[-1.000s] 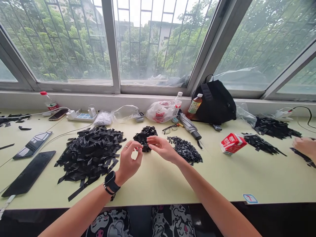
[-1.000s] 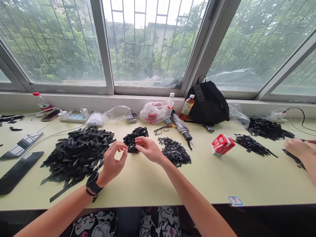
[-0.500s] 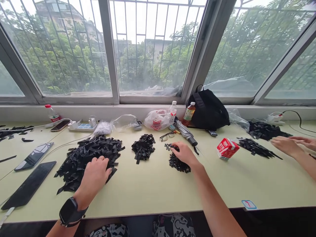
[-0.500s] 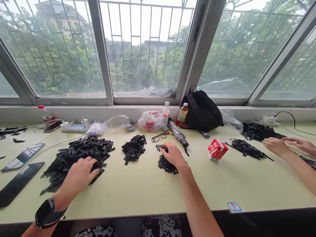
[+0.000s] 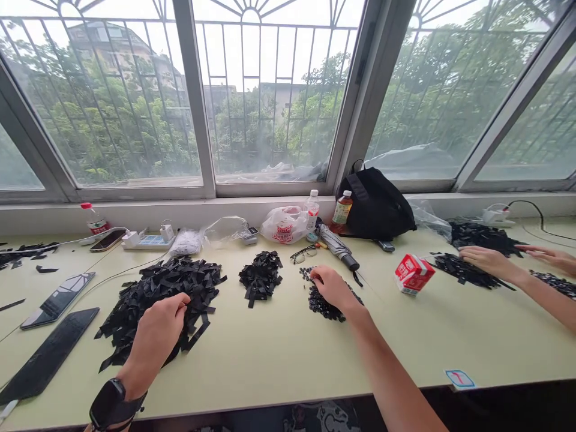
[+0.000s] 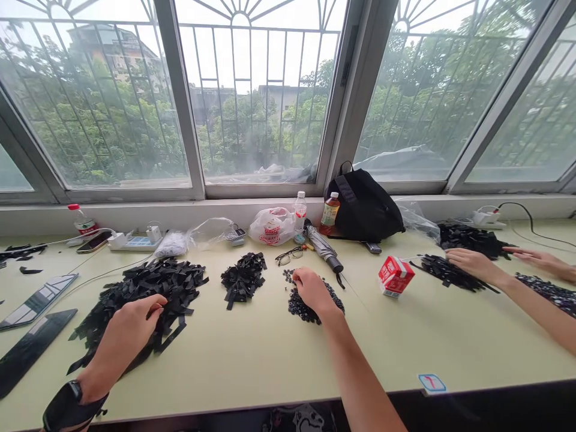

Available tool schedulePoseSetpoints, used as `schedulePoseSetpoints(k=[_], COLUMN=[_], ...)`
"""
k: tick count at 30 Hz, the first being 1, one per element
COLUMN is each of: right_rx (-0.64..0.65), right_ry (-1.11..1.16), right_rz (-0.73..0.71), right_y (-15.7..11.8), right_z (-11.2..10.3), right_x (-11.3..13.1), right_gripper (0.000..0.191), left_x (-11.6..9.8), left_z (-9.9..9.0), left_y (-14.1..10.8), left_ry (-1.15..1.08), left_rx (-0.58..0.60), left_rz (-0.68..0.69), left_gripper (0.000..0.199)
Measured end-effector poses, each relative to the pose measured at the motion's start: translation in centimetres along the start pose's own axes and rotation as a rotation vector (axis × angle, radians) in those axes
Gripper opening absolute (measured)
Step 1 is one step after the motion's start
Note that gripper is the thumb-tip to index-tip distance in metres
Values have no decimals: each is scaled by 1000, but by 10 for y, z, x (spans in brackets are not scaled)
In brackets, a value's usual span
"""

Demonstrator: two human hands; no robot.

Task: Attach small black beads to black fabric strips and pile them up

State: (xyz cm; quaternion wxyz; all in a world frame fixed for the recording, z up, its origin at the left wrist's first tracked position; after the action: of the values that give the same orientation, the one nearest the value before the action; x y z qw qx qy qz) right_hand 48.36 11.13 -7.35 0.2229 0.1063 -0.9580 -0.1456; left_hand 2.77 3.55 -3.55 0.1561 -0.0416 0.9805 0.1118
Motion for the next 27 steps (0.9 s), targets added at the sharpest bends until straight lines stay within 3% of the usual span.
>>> schedulePoseSetpoints(k=[4,10,13,19,27], right_rx=[8,-7,-13,-21,-48], right_ry=[11,2,2,21,100], right_rz=[-7,-15,-18,-24,-51], right_y=[-1,-1,-1,-1,-1], right_z=[0,-3,-5,-7,-11], right_x=[1,4,5,5,12], right_gripper=[20,21,21,21,20], left_x=[4,1,-9,-31,-86], left_z=[-17,-27,-17,10,56], left_y=[1,22,41,70,73], left_ry=[23,-496,-740,-1005,-1452], left_rx=[-125,-174,-86,50,367], left_rz=[4,41,28,9,-119], left_gripper=[29,22,29,37,36])
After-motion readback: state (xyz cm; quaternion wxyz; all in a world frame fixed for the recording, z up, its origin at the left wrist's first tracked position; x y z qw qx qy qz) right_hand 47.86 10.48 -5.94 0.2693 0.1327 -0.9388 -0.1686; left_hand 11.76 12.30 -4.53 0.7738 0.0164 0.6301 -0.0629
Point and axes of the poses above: each hand's wrist, its own y-axis towards the middle knuckle, its own z-axis out of the palm, x = y × z, the point moved 8 cm from there along y, towards the middle knuckle, and after that the axes turned 5 degrees about -z, right-handed, at the moved point
